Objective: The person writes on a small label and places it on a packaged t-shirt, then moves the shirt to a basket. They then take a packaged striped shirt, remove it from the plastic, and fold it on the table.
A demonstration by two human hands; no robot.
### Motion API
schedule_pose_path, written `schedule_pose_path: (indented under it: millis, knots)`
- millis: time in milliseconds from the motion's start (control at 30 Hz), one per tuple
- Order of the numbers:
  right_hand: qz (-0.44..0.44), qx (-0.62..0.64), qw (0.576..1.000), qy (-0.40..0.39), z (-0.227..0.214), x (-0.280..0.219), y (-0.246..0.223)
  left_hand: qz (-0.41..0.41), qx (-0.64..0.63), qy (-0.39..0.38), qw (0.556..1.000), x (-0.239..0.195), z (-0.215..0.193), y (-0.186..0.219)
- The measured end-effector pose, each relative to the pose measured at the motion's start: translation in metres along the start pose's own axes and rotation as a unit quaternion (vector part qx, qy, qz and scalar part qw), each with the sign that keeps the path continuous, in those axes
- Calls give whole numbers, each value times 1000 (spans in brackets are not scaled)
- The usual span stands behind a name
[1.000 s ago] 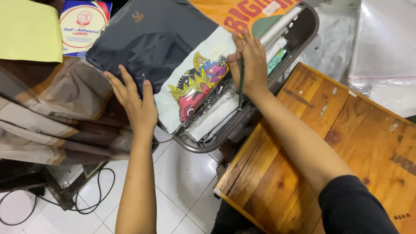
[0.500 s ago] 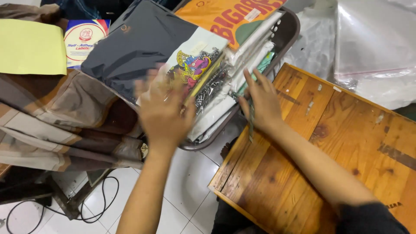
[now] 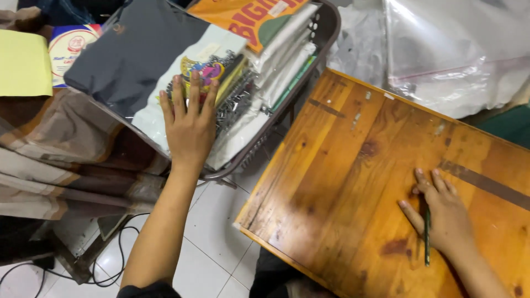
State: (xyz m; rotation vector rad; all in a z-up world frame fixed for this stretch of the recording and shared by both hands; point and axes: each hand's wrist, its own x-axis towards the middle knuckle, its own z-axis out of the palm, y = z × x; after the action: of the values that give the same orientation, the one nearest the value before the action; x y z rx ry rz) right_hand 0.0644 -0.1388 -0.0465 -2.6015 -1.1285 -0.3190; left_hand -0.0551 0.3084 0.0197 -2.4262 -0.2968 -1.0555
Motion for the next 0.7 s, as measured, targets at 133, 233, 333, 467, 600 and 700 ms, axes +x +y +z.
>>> schedule_pose_path:
  millis: [133,233,333,467,600,700]
  knots:
    - [4,-46,999,-13,-1,5,-8,4,-149,46,988,4,-18,73]
    - [-8,-28,999,30,-3,4,-12,2,-382,56,923,-4,-15,149]
    - [1,-9,999,40,-5,3,-13,65,-478,4,876,-3,-6,203]
    - [13,33,997,75,-5,0,-11,139,-516,-27,845,0,-10,239]
    - [8,32,981,190,11,-15,10,212,-466,-136,848,2,-20,233]
    - [107,7,983,149,11,-23,24,221,-440,-180,852,5,-22,236]
